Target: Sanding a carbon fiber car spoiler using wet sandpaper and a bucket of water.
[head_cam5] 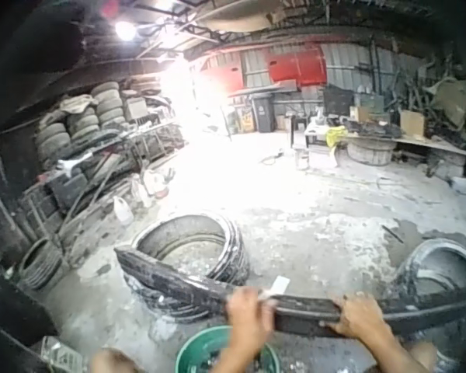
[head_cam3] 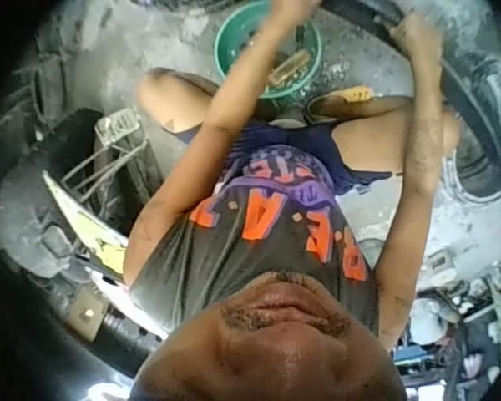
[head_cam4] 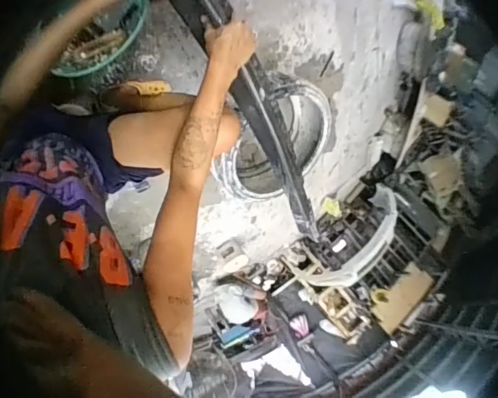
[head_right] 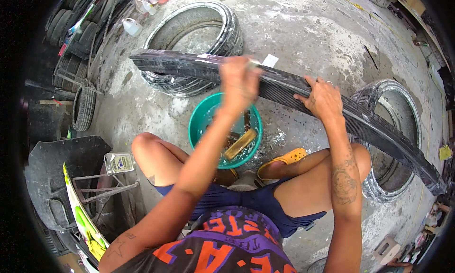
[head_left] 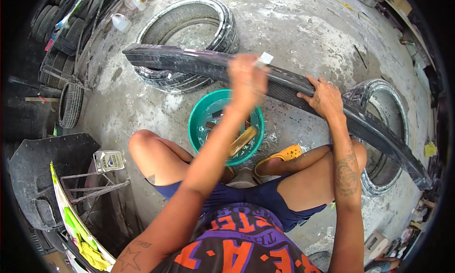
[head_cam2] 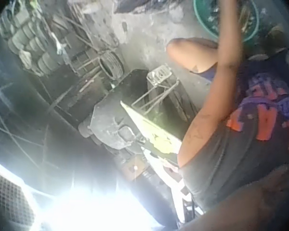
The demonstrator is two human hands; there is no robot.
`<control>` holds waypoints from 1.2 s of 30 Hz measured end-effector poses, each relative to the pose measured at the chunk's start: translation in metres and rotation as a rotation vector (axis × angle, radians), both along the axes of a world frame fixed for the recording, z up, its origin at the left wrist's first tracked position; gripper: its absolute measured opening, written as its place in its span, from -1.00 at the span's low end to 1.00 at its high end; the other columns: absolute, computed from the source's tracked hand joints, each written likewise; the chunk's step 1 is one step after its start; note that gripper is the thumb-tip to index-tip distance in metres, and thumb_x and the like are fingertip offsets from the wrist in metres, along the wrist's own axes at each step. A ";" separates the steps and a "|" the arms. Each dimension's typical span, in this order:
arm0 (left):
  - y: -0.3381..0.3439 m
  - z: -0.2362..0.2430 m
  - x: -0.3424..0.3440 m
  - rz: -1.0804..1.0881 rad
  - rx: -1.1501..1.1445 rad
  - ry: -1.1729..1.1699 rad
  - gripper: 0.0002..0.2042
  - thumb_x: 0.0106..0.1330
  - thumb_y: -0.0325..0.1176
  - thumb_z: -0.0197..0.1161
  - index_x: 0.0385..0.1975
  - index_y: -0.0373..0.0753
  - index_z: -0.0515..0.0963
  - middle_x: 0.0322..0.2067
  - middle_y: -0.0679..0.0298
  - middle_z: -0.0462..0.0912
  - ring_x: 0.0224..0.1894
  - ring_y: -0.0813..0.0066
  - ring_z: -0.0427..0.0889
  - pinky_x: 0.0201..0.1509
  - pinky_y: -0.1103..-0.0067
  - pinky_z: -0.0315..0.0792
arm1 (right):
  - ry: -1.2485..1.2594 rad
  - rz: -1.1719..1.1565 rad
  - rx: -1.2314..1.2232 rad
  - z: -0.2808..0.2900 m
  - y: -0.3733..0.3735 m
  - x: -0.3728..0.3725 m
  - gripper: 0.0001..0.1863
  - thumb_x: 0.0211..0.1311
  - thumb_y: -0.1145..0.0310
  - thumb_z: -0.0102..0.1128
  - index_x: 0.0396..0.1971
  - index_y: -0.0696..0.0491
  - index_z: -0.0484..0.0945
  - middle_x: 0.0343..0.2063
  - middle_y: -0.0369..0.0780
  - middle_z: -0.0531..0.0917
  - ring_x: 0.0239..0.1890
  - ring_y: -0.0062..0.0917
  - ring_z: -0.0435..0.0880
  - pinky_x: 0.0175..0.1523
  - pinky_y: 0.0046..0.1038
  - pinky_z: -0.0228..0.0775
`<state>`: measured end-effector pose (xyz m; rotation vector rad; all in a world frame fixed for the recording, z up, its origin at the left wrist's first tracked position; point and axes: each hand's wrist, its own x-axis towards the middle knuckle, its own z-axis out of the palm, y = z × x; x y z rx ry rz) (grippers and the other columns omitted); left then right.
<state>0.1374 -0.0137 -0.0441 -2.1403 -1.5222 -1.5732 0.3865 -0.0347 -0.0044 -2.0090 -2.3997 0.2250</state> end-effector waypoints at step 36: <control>-0.033 0.031 -0.086 0.269 -0.247 0.167 -0.79 0.26 -0.47 0.38 -0.12 -0.26 0.60 -0.17 0.10 0.61 -0.12 0.07 0.53 0.03 0.26 0.31 | -0.140 -0.008 0.017 -0.001 -0.033 -0.053 0.19 -0.06 0.36 0.62 0.59 -0.34 0.09 0.20 -0.04 0.49 0.27 0.01 0.51 0.27 0.15 0.30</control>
